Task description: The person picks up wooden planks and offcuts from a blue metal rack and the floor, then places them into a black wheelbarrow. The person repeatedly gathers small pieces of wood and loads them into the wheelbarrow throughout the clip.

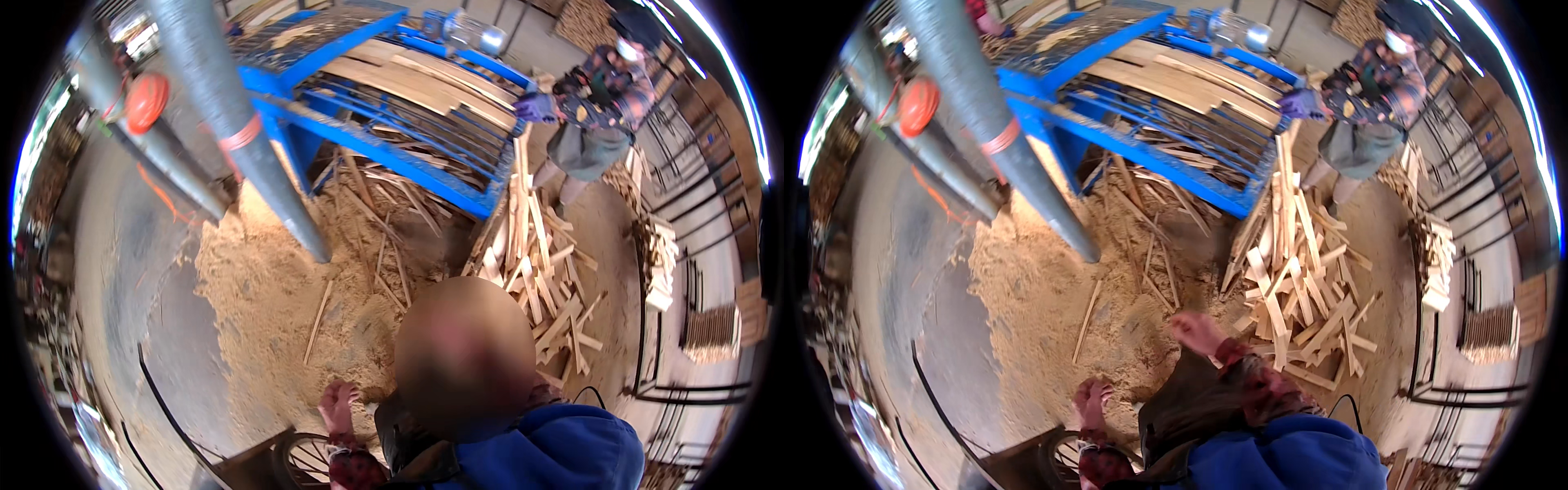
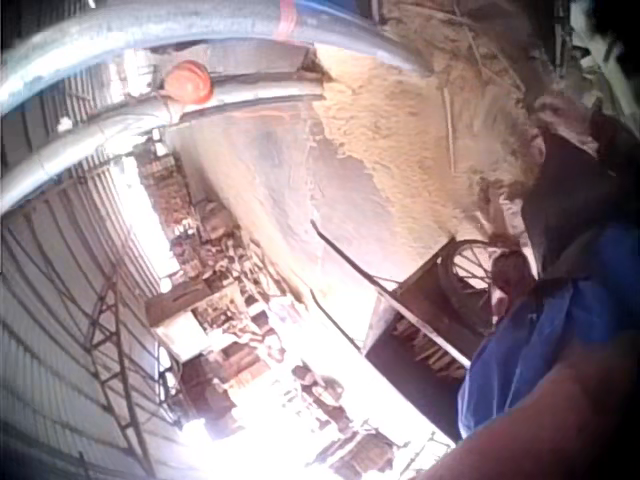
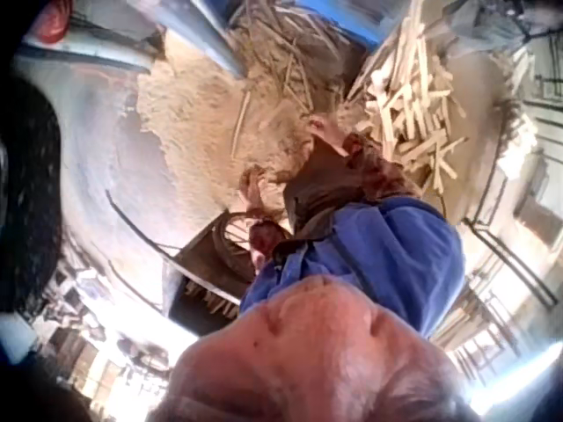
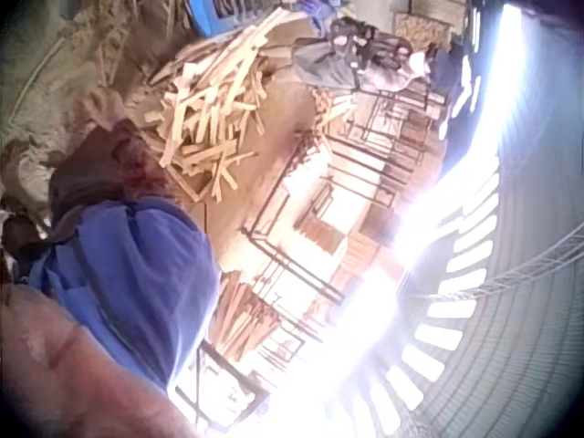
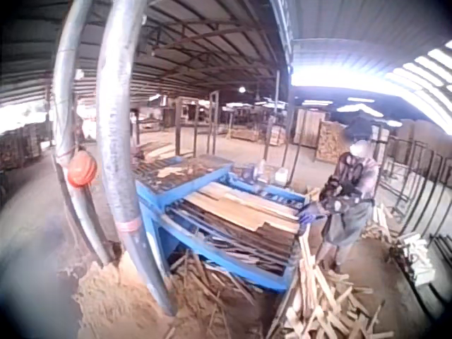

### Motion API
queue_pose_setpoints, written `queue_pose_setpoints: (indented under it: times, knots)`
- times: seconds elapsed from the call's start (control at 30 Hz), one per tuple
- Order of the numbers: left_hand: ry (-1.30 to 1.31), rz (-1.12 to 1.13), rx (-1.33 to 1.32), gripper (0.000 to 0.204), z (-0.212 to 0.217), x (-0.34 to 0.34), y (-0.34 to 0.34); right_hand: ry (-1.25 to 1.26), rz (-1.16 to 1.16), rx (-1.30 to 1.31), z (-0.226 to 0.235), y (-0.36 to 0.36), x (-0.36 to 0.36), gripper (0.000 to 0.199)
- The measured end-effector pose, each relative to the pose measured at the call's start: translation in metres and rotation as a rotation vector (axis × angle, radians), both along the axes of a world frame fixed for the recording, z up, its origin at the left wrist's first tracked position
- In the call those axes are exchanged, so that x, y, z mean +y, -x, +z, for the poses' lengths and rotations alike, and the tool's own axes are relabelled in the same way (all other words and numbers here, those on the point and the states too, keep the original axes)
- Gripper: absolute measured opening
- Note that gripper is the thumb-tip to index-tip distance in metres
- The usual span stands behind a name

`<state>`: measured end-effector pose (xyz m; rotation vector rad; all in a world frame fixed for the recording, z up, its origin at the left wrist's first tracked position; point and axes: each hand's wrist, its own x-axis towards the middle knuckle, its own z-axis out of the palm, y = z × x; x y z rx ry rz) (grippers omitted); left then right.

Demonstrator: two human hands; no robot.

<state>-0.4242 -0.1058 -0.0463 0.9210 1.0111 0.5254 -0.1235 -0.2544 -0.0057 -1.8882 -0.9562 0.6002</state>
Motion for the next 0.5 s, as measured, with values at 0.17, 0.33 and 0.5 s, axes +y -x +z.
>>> queue_pose_setpoints:
  times: [0.17, 0.33, 0.5]
  knots:
    - [0.117, -0.204, -0.018, 0.024, 0.004, 0.001, -0.088, 0.113, -0.417, 0.080, -0.023, -0.118, -0.061, 0.020]
    - [0.132, -0.384, 0.146, 0.016, -0.006, -0.005, -0.140, 0.325, -0.684, -0.099, -0.113, -0.249, -0.111, 0.040]
    - [0.163, -0.420, 0.308, 0.024, -0.011, -0.003, -0.161, 0.396, -0.883, -0.271, -0.145, -0.353, -0.115, 0.066]
